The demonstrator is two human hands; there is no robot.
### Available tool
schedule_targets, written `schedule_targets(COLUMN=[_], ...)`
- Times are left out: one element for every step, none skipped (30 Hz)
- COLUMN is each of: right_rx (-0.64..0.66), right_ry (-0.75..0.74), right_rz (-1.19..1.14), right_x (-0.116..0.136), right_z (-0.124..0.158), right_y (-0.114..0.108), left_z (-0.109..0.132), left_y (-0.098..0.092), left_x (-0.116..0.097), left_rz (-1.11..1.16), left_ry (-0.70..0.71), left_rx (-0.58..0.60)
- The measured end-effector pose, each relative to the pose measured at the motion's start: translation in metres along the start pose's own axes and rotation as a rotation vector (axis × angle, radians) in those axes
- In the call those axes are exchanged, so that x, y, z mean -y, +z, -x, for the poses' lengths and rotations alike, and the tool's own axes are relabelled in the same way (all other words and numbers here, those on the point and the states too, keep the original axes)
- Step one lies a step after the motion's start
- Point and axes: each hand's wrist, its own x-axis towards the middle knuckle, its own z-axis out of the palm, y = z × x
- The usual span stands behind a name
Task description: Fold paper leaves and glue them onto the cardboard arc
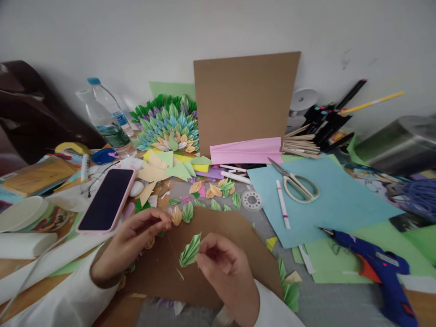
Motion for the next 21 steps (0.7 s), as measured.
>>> schedule_targets(right_rx=[0.009, 0.016, 0.023, 0.026, 0.026, 0.024, 0.024, 0.024, 0.025, 0.026, 0.032, 0.042, 0.052, 0.063, 0.069, 0.073, 0.071, 0.069, 0.07, 0.07, 0.065], right_ry=[-0.01, -0.017, -0.022, -0.024, -0.021, -0.016, -0.013, -0.009, -0.003, 0.002, 0.004, 0.002, -0.003, -0.01, -0.014, -0.012, -0.006, 0.0, 0.004, 0.008, 0.013], right_rz=[0.001, 0.002, 0.004, 0.005, 0.007, 0.009, 0.011, 0.013, 0.017, 0.022, 0.026, 0.027, 0.023, 0.017, 0.01, 0.002, -0.004, -0.005, -0.004, -0.001, 0.001], right_x=[-0.0024, -0.0047, -0.0067, -0.0083, -0.0093, -0.0099, -0.01, -0.0099, -0.0096, -0.0093, -0.0091, -0.009, -0.009, -0.0091, -0.0092, -0.0092, -0.009, -0.0085, -0.0076, -0.0063, -0.0047], right_z=[-0.0008, -0.0015, -0.002, -0.0023, -0.0025, -0.0027, -0.0028, -0.0029, -0.003, -0.003, -0.003, -0.003, -0.0029, -0.0028, -0.0026, -0.0024, -0.0021, -0.0018, -0.0014, -0.0009, -0.0004], right_y=[-0.0014, -0.0027, -0.0038, -0.0047, -0.0052, -0.0054, -0.0055, -0.0055, -0.0054, -0.0055, -0.0056, -0.0058, -0.0061, -0.0065, -0.0068, -0.0069, -0.0069, -0.0067, -0.0062, -0.0054, -0.0042], left_z=[-0.0002, -0.0003, -0.0002, 0.0, 0.0003, 0.0006, 0.001, 0.0013, 0.0016, 0.002, 0.0022, 0.0024, 0.0026, 0.0028, 0.0029, 0.0031, 0.0034, 0.0037, 0.0042, 0.0048, 0.0055], left_y=[-0.0007, -0.0015, -0.0024, -0.0032, -0.004, -0.0046, -0.005, -0.0053, -0.0055, -0.0055, -0.0055, -0.0054, -0.0053, -0.0051, -0.0049, -0.0046, -0.0042, -0.0038, -0.0033, -0.0027, -0.0022], left_x=[0.0017, 0.003, 0.0038, 0.0041, 0.004, 0.0035, 0.0028, 0.0021, 0.0015, 0.0011, 0.001, 0.0011, 0.0013, 0.0015, 0.0015, 0.0013, 0.0008, 0.0001, -0.0009, -0.002, -0.003], left_rz=[0.002, 0.009, 0.018, 0.03, 0.044, 0.057, 0.069, 0.081, 0.095, 0.116, 0.141, 0.17, 0.196, 0.214, 0.219, 0.209, 0.191, 0.173, 0.159, 0.155, 0.159], left_ry=[-0.002, -0.003, -0.004, -0.005, -0.006, -0.007, -0.006, -0.006, -0.006, -0.005, -0.004, -0.004, -0.003, -0.003, -0.002, -0.006, -0.012, -0.018, -0.027, -0.035, -0.04], left_rx=[0.003, 0.003, 0.002, -0.004, -0.012, -0.02, -0.027, -0.031, -0.034, -0.036, -0.036, -0.036, -0.035, -0.032, -0.031, -0.03, -0.031, -0.029, -0.027, -0.023, -0.015])
